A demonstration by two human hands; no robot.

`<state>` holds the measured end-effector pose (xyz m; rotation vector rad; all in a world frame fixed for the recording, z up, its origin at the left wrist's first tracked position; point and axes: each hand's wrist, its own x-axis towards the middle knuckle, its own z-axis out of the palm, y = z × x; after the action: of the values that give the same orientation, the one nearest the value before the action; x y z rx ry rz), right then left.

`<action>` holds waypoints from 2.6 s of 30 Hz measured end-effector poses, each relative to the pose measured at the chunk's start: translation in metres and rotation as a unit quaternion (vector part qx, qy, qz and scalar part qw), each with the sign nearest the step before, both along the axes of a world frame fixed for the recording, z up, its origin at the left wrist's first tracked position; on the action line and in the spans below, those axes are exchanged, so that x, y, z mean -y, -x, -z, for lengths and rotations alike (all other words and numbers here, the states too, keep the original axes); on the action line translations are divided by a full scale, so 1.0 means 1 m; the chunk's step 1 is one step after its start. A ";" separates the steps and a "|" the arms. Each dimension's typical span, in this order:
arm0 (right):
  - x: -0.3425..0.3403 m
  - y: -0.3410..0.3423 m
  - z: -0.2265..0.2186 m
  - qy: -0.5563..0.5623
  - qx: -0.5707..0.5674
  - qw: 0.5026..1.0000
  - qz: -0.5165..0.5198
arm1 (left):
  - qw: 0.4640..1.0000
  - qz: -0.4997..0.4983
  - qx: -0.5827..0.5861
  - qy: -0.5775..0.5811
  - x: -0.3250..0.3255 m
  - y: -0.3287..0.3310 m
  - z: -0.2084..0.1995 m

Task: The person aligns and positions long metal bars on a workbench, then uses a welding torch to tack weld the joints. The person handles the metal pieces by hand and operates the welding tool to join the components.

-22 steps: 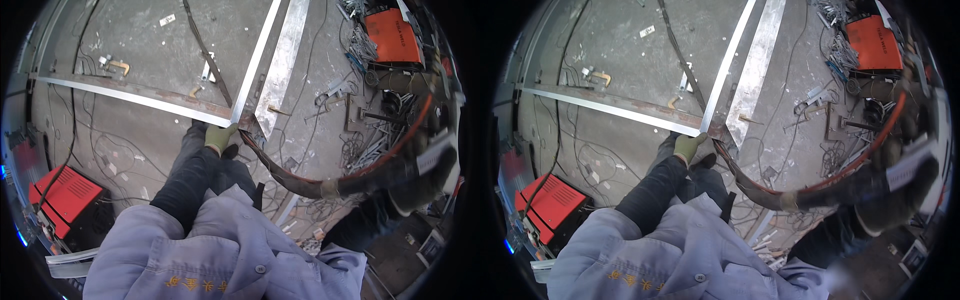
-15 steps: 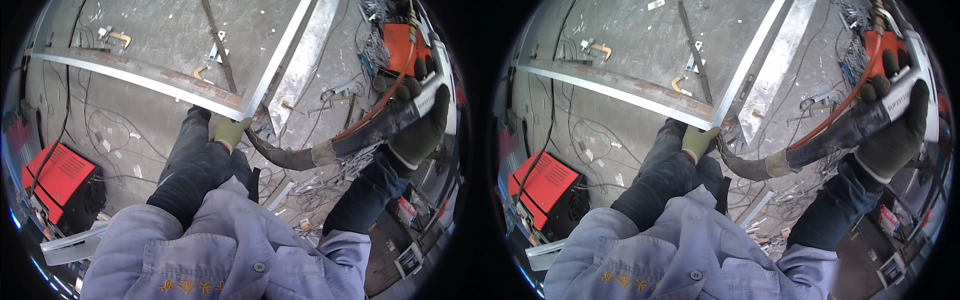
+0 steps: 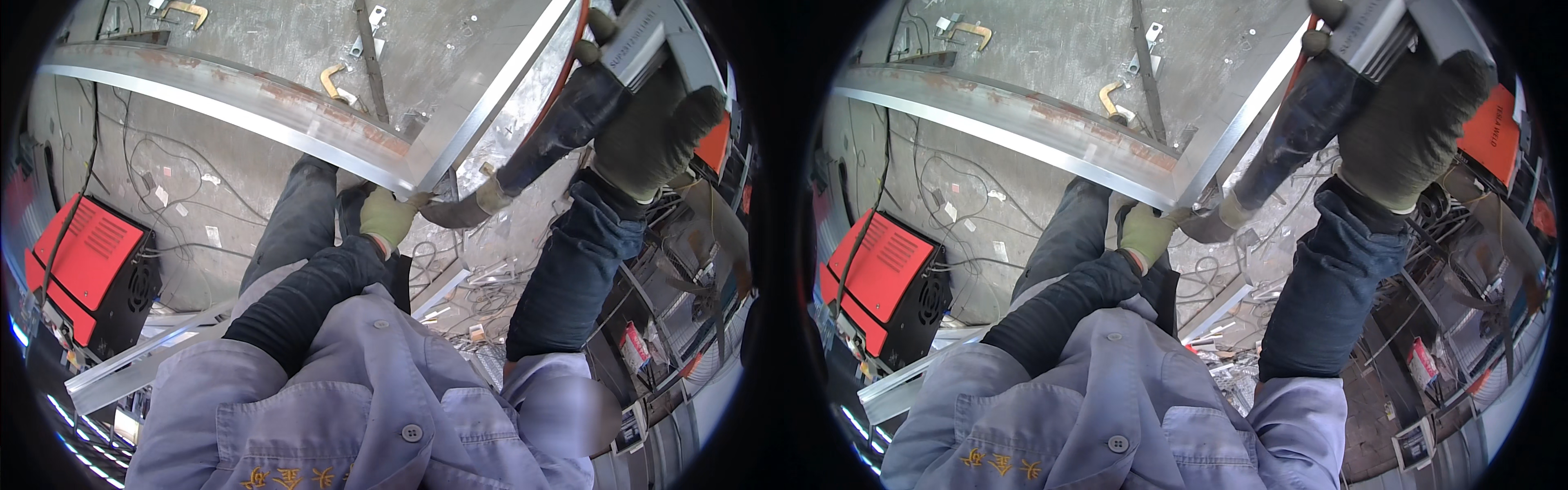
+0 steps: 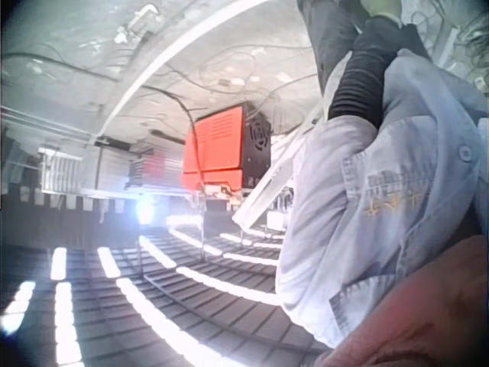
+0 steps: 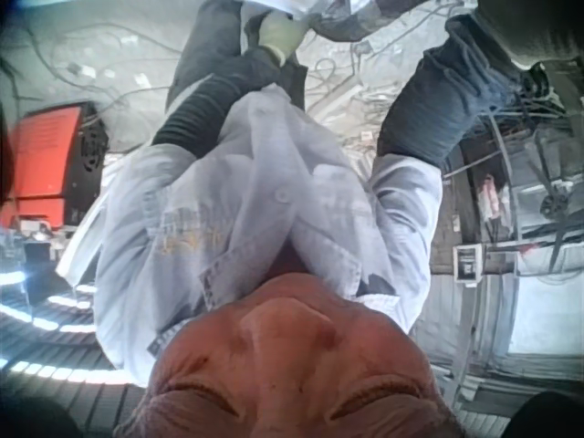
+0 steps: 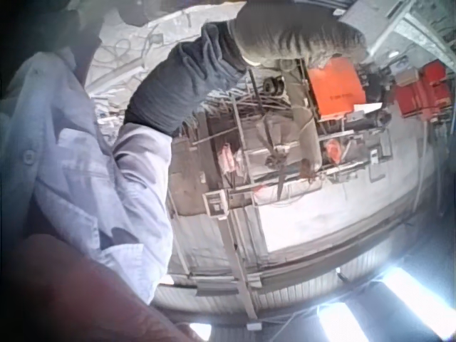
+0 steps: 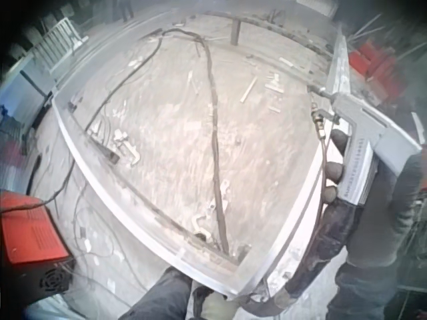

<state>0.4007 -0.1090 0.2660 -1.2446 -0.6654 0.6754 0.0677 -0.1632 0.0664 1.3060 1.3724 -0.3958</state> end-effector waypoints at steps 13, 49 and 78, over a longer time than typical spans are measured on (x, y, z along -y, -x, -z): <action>0.009 0.072 -0.031 0.425 -0.119 0.897 0.030 | 0.997 -0.009 -0.009 0.070 -0.021 -0.009 -0.027; 0.317 0.267 -0.055 0.190 -0.258 0.925 0.203 | 0.984 0.010 0.164 -0.064 -0.009 0.003 0.014; 0.337 0.317 -0.036 0.243 -0.290 0.912 0.158 | 0.981 0.067 0.138 -0.117 -0.006 0.006 0.072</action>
<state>0.0837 -0.4461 0.3025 -1.4626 0.2159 0.9128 0.0613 -0.1574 -0.0056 1.5888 1.1247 -0.1374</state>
